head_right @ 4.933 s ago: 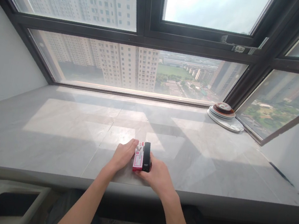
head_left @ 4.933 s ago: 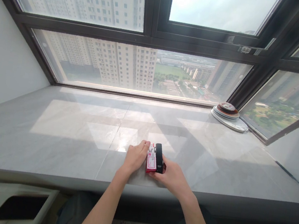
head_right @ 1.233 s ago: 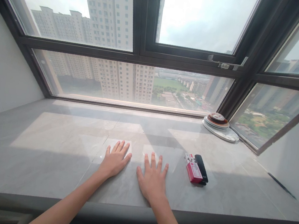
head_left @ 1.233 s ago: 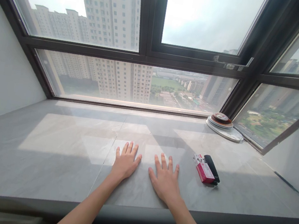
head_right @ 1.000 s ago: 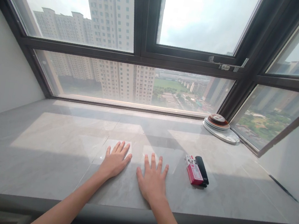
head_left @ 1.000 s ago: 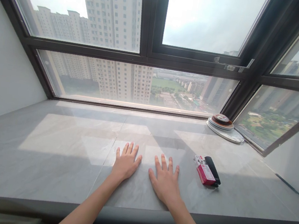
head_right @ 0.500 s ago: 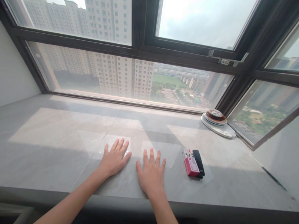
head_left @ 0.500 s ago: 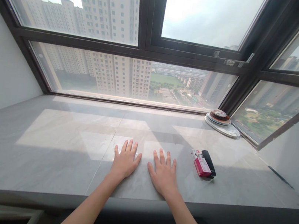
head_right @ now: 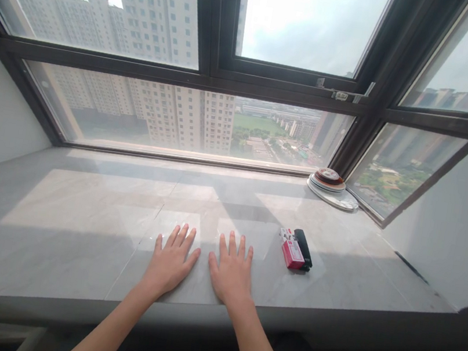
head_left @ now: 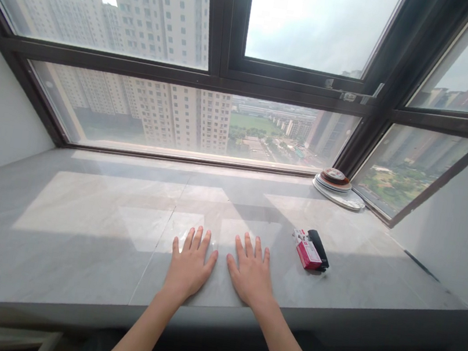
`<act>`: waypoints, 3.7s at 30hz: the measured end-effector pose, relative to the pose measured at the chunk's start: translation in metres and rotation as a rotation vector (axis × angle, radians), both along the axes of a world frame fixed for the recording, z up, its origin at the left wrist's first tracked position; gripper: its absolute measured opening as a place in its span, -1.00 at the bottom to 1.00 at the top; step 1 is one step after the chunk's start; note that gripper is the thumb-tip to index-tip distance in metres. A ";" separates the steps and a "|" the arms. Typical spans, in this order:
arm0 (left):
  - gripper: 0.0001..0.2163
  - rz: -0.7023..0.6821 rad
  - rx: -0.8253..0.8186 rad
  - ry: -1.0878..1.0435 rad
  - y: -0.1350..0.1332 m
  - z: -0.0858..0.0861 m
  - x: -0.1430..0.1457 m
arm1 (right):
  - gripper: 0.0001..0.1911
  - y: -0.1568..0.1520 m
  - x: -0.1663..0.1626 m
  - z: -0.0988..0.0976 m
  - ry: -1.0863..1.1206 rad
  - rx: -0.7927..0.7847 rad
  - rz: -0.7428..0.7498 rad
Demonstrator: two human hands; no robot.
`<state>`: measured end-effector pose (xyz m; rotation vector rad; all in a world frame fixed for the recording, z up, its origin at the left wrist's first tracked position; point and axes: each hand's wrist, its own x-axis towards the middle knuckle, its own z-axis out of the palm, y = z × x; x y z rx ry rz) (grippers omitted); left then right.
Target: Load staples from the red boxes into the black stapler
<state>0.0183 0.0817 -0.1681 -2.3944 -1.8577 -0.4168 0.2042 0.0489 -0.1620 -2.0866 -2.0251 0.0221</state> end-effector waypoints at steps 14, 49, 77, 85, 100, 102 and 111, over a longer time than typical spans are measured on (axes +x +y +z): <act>-0.42 0.010 0.011 0.022 -0.017 0.000 0.003 | -0.32 -0.011 -0.002 0.000 0.016 0.033 0.003; -0.38 -0.042 0.011 -0.027 -0.034 0.001 0.002 | -0.39 -0.017 0.226 0.075 0.789 0.276 -0.338; -0.62 0.159 0.012 -0.321 -0.013 0.040 0.013 | -0.47 0.001 0.042 0.015 0.792 0.187 -0.077; -0.71 0.213 -0.024 -0.445 0.015 0.047 -0.042 | -0.45 -0.005 0.049 0.013 0.812 0.177 -0.074; -0.58 0.390 -0.086 -0.362 -0.007 0.028 -0.121 | -0.36 -0.003 0.051 0.008 0.844 0.183 -0.100; -0.60 0.377 -0.088 -0.358 -0.014 0.024 -0.125 | -0.36 -0.003 0.051 0.008 0.846 0.182 -0.100; -0.67 0.303 0.121 -0.272 -0.019 0.026 -0.098 | -0.25 -0.004 0.050 0.006 0.877 0.195 -0.125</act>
